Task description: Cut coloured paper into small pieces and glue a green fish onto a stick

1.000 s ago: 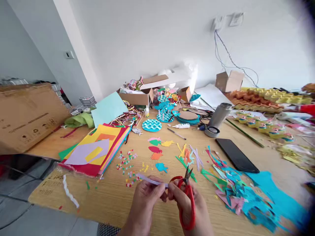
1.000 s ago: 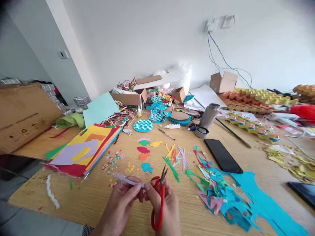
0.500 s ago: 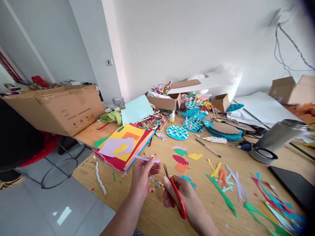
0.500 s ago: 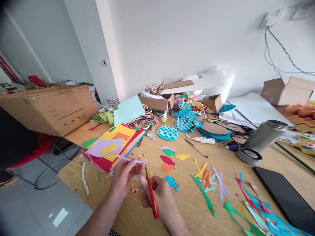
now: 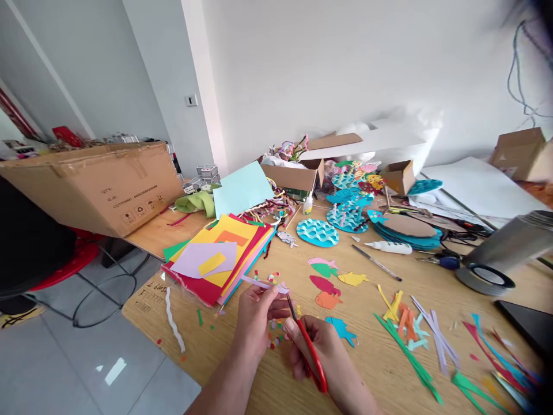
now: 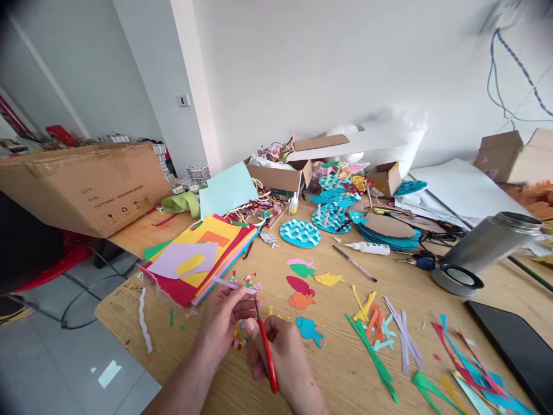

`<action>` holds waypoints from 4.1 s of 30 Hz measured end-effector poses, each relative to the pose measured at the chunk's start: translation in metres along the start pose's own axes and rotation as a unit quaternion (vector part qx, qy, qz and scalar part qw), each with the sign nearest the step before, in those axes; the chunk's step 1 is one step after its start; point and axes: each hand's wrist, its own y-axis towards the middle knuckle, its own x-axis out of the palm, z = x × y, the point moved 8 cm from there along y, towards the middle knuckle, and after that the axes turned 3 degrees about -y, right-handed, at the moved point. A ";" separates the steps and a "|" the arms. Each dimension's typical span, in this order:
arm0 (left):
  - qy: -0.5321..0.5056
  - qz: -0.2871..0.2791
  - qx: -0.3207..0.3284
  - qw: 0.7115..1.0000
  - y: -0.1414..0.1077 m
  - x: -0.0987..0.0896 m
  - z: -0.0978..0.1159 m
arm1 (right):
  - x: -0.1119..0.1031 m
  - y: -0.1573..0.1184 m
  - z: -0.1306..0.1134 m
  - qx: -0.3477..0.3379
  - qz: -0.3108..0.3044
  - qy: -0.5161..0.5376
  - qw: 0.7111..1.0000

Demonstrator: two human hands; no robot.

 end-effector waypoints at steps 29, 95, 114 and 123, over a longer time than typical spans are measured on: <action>0.201 -0.286 -0.138 0.927 -0.045 0.054 -0.010 | -0.046 -0.072 0.007 0.048 -0.127 -0.025 0.990; 0.163 -0.294 -0.199 0.920 -0.058 0.069 -0.041 | -0.055 -0.100 0.031 0.081 -0.034 -0.015 0.996; 0.170 -0.332 -0.211 0.904 -0.078 0.088 -0.052 | -0.064 -0.117 0.050 0.087 -0.024 0.014 0.996; 0.185 -0.333 -0.215 0.899 -0.086 0.093 -0.056 | -0.068 -0.126 0.053 0.080 -0.002 -0.002 0.997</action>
